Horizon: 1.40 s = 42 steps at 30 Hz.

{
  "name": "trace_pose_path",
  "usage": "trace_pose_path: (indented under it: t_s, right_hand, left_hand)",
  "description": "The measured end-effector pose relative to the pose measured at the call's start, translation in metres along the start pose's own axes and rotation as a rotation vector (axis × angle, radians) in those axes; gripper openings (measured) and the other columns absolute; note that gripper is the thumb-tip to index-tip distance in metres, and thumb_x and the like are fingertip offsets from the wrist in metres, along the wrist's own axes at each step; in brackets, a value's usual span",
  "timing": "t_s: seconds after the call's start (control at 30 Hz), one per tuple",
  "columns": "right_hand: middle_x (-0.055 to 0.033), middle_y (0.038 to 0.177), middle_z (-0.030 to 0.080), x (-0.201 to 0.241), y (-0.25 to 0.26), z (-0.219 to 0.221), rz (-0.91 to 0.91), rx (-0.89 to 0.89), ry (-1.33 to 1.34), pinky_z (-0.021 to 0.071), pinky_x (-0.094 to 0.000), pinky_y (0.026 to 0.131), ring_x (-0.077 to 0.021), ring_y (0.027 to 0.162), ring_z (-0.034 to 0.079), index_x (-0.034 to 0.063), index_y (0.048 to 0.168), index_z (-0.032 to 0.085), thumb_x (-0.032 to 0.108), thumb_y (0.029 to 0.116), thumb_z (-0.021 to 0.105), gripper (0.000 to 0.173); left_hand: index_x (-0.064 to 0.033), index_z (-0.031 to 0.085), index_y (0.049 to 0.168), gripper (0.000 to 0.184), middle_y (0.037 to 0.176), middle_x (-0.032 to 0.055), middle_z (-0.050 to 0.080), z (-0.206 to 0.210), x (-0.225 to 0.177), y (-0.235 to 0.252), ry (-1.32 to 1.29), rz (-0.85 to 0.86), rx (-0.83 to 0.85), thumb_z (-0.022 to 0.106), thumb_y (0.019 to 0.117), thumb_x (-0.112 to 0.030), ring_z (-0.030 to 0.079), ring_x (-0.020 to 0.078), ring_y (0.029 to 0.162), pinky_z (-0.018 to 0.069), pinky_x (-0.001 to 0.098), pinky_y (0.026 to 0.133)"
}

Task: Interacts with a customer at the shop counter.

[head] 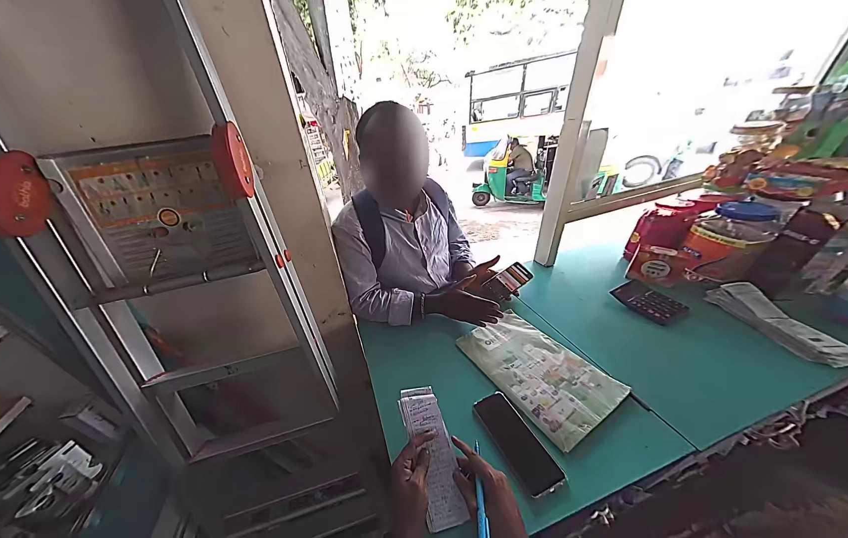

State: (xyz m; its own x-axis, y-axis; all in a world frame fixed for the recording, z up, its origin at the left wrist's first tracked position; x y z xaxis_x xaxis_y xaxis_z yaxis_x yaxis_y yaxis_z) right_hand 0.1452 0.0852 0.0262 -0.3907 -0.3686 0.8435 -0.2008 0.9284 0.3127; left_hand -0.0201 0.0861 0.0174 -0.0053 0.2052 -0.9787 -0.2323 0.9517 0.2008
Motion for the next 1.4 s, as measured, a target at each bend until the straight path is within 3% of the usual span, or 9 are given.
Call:
trace_pose_path:
  t_s: [0.2,0.23,0.33,0.4,0.47,0.53,0.63,0.83,1.4]
  right_hand:
    - [-0.0080,0.096,0.077,-0.002,0.001,0.001,0.008,-0.019,-0.014,0.0595,-0.0432,0.080,-0.0207,0.081,0.073,0.0046,0.140,0.062,0.011,0.0944,0.065,0.046]
    - [-0.0087,0.099,0.077,-0.002,0.001,0.000,0.008,-0.048,-0.005,0.0595,-0.0424,0.080,-0.0200,0.083,0.073,0.0045,0.138,0.063,0.014,0.0948,0.065,0.044]
    - [-0.0152,0.129,0.070,0.001,-0.001,-0.012,0.013,-0.151,0.108,0.0572,-0.0367,0.093,-0.0184,0.105,0.072,0.0001,0.138,0.062,0.022,0.0996,0.062,0.044]
    - [-0.0204,0.144,0.058,0.015,0.008,-0.027,0.038,-0.172,0.414,0.0541,-0.0401,0.103,-0.0251,0.127,0.062,-0.0072,0.146,0.049,0.022,0.1031,0.049,0.052]
    - [-0.0141,0.152,0.051,0.041,0.025,-0.039,0.156,-0.144,0.924,0.0541,-0.0487,0.102,-0.0288,0.133,0.057,0.0038,0.155,0.035,0.048,0.1073,0.038,0.065]
    - [-0.0107,0.148,0.057,0.066,0.046,-0.052,0.263,-0.124,1.368,0.0558,-0.0502,0.099,-0.0308,0.129,0.061,0.0153,0.152,0.042,0.066,0.1042,0.025,0.071]
    - [-0.0133,0.133,0.067,0.076,0.083,-0.064,0.401,-0.215,1.733,0.0585,-0.0476,0.094,-0.0309,0.119,0.068,0.0111,0.143,0.050,0.071,0.1020,0.015,0.081]
    - [-0.0133,0.128,0.068,0.038,0.101,-0.063,0.522,-0.403,1.782,0.0575,-0.0462,0.093,-0.0286,0.115,0.069,0.0101,0.143,0.047,0.068,0.1038,0.022,0.074]
    - [-0.0118,0.124,0.071,0.018,0.080,-0.058,0.550,-0.404,1.795,0.0588,-0.0444,0.088,-0.0276,0.111,0.070,0.0117,0.137,0.056,0.065,0.1047,0.027,0.068]
  left_hand:
    - [0.0032,0.069,0.123,0.031,0.127,0.0122,0.071,0.000,-0.001,0.001,0.010,0.011,0.011,0.049,0.0995,0.004,0.067,0.0133,0.116,0.0528,0.0324,0.103]
    - [0.0032,0.069,0.123,0.031,0.127,0.0121,0.070,0.000,-0.002,0.002,0.007,0.008,0.011,0.048,0.0995,0.004,0.067,0.0133,0.116,0.0528,0.0323,0.103]
    - [0.0012,0.070,0.122,0.031,0.126,0.0102,0.071,0.001,0.002,0.000,0.023,-0.011,0.009,0.050,0.0994,0.003,0.067,0.0126,0.116,0.0525,0.0321,0.103]
    - [0.0005,0.070,0.123,0.031,0.127,0.0098,0.071,0.002,0.004,0.002,0.016,-0.022,0.012,0.051,0.0993,0.002,0.066,0.0125,0.116,0.0520,0.0324,0.103]
    - [0.0005,0.070,0.123,0.031,0.127,0.0102,0.071,0.002,0.005,0.003,-0.013,-0.019,0.016,0.050,0.0995,0.001,0.066,0.0134,0.118,0.0520,0.0336,0.104]
    - [0.0007,0.069,0.124,0.031,0.127,0.0107,0.070,0.001,0.005,0.000,-0.031,-0.015,0.012,0.049,0.0999,0.000,0.066,0.0135,0.117,0.0522,0.0342,0.103]
    - [0.0043,0.068,0.124,0.031,0.127,0.0132,0.070,0.000,-0.002,0.001,-0.066,-0.007,-0.001,0.049,0.0997,0.001,0.065,0.0129,0.115,0.0515,0.0317,0.103]
    - [0.0073,0.067,0.123,0.032,0.128,0.0162,0.068,0.008,0.000,0.000,-0.087,-0.022,0.015,0.047,0.0984,0.003,0.064,0.0145,0.117,0.0507,0.0323,0.104]
    - [0.0063,0.067,0.123,0.032,0.129,0.0179,0.068,0.011,-0.003,-0.002,0.051,-0.021,0.074,0.046,0.0996,0.003,0.065,0.0180,0.119,0.0502,0.0353,0.105]
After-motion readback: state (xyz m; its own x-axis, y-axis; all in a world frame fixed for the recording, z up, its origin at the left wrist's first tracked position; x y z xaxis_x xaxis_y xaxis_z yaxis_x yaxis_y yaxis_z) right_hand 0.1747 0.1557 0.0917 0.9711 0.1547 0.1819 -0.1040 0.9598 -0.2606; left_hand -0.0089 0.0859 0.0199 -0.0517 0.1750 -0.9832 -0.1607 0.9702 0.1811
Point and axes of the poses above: each hand's wrist, its own y-axis towards the middle knuckle, its own z-axis out of the palm, x = y × z, the point moved 9 cm from there along y, towards the middle knuckle
